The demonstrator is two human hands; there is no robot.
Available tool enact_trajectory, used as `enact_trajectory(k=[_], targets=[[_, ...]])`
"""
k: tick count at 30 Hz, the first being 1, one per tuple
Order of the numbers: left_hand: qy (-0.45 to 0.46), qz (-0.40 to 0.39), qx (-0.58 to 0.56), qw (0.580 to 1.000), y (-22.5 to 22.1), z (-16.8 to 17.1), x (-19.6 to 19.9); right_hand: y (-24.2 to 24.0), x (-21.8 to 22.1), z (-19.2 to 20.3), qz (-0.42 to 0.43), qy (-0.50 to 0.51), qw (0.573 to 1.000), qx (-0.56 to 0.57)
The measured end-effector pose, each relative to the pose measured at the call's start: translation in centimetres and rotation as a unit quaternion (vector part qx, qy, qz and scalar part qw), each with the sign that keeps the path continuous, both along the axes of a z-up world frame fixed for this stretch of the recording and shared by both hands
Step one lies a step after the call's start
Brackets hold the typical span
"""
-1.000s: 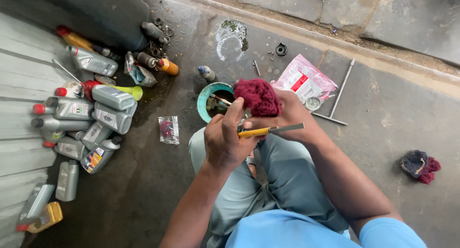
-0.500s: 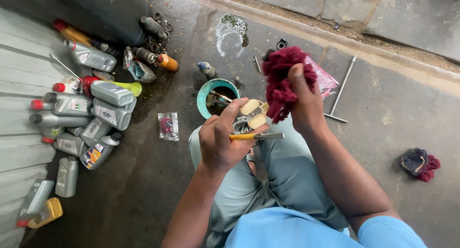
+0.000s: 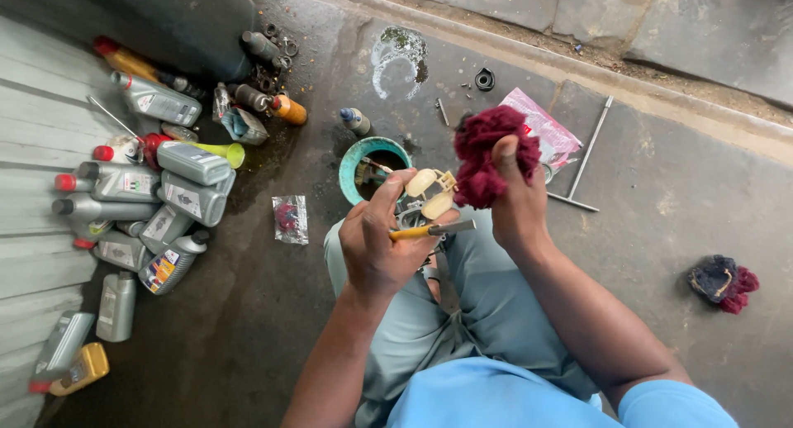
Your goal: Repairing and cleaning a motorcycle carburetor using tools and cleaning fluid.
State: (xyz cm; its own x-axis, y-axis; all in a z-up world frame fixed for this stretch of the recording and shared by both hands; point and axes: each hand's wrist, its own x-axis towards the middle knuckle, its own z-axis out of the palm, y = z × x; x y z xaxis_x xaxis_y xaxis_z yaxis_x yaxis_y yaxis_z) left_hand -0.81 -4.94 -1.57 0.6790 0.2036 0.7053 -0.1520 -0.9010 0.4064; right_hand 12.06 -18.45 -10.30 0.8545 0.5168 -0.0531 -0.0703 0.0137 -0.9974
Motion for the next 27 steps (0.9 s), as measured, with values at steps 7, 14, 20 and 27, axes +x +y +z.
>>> enact_trajectory(k=[7, 14, 20, 27], targets=[[-0.039, -0.020, -0.116, 0.992, -0.7, -0.5, 0.3, 1.1, -0.9, 8.4, -0.060, 0.408, 0.882, 0.227], [0.043, 0.035, 0.061, 0.997, -0.7, 1.4, -0.4, -1.1, -0.6, 5.3, -0.037, 0.267, 0.927, 0.259], [0.039, 0.068, 0.030, 0.997, -0.1, 0.4, -0.3, -7.1, 0.2, 0.4, 0.314, 0.163, 0.826, 0.438], [0.049, -0.096, -0.509, 0.854, 1.7, -0.3, -2.5, -17.6, 10.5, -1.8, -0.074, 0.293, 0.676, 0.671]])
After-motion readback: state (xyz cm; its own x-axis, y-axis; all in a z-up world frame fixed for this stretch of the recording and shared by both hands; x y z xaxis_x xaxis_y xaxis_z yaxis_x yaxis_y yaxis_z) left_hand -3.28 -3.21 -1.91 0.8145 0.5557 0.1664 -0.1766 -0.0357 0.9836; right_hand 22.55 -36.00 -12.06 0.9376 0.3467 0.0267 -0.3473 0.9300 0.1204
